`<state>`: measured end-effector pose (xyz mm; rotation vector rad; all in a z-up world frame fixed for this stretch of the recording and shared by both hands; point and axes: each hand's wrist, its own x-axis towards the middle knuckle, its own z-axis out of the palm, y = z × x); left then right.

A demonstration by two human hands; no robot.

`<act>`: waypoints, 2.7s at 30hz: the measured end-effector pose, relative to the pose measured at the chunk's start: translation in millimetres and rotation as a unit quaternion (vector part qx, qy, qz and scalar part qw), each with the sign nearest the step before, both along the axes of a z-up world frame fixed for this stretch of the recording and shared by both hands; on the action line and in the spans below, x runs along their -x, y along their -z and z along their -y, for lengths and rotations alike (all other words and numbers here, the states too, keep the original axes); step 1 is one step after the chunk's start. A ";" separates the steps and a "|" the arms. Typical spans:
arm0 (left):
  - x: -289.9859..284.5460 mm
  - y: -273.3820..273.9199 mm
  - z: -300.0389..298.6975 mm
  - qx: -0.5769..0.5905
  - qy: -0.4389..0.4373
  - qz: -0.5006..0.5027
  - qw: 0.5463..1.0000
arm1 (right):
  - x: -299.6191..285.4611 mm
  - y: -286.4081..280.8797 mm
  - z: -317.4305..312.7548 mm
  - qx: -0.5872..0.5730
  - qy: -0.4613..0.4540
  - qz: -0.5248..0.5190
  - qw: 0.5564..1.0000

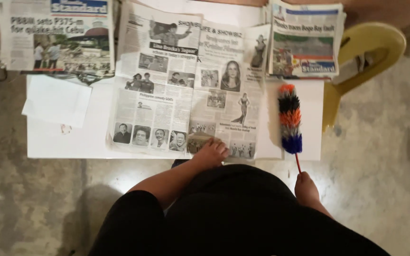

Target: Cleaning and sorting stacks of newspapers on a work table using a duster and hands.

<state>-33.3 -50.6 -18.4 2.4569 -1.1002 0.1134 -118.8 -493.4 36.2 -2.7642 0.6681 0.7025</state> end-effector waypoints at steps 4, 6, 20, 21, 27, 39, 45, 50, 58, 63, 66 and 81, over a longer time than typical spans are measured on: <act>2.5 -23.1 6.1 0.031 -0.041 -0.041 0.998 | -19.8 3.1 8.2 -0.014 -0.021 -0.029 0.999; 2.5 -12.8 11.7 -0.015 -0.048 -0.029 0.998 | -25.8 18.6 23.7 -0.014 -0.053 -0.025 0.998; -11.2 -82.6 1.2 0.063 -0.266 -0.278 0.921 | -77.9 27.3 26.8 -0.047 -0.184 -0.111 0.976; -11.6 -81.6 1.3 0.095 -0.284 -0.294 0.908 | -81.1 21.9 19.6 -0.034 -0.174 -0.136 0.975; -19.6 -100.7 -4.6 0.183 -0.372 -0.281 0.866 | -89.2 28.0 18.1 -0.057 -0.192 -0.133 0.971; 0.6 -36.2 -107.0 0.520 -0.586 -0.159 0.601 | -96.0 9.2 0.4 -0.070 -0.129 -0.175 0.973; 5.9 -27.2 -138.8 0.665 -0.609 -0.135 0.411 | -103.0 32.4 16.4 -0.055 -0.155 -0.177 0.970; 21.7 11.0 -156.1 0.666 -0.659 -0.159 0.312 | -102.7 55.9 27.5 -0.035 -0.166 -0.169 0.971; 48.7 50.8 -196.6 0.401 -0.812 -0.161 0.392 | -99.2 72.1 31.0 -0.019 -0.140 -0.160 0.977; 31.6 2.5 -229.3 0.165 -0.869 -0.084 0.459 | -96.2 66.1 18.6 -0.015 -0.142 -0.137 0.980; 22.8 9.7 -266.9 0.109 -0.770 0.012 0.629 | -92.1 51.9 3.9 -0.023 -0.149 -0.115 0.982; -55.2 -29.6 -215.8 -0.028 -0.641 -0.304 0.704 | -22.3 122.7 -23.7 -0.045 -0.047 -0.113 0.991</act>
